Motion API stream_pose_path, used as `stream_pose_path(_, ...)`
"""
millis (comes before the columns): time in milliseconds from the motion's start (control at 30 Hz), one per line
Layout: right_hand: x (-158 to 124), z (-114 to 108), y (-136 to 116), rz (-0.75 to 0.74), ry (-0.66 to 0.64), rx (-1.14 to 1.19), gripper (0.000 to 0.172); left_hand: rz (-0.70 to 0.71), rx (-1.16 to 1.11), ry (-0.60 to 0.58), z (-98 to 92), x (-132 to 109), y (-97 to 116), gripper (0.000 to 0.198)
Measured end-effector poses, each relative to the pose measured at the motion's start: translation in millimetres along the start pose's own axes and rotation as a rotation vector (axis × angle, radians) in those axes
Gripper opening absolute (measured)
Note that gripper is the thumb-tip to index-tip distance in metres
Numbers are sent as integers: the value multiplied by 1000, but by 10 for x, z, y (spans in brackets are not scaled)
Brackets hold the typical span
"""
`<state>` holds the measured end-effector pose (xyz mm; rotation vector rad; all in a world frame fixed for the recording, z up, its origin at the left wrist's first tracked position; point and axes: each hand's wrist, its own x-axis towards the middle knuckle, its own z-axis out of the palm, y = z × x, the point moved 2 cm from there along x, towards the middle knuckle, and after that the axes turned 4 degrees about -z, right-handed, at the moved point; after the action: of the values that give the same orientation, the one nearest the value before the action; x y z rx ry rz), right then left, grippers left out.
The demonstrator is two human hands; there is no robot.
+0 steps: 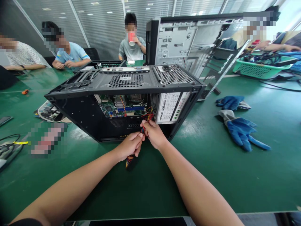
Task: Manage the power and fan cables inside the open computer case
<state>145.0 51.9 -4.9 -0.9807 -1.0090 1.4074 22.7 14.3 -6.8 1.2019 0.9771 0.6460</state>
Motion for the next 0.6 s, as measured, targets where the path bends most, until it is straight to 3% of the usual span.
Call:
stream_pose_path(167, -4, 4, -15, -6, 17, -14, 39, -24, -77, -51, -35, 25, -21, 39)
stream_pose_path(433, -12, 17, 2, 6, -14, 12, 40, -69, -456, -165, -80, 3, 8, 32)
stream_pose_path(600, -4, 11, 2, -4, 10, -16, 40, -59, -386, -129, -72, -3, 4, 31)
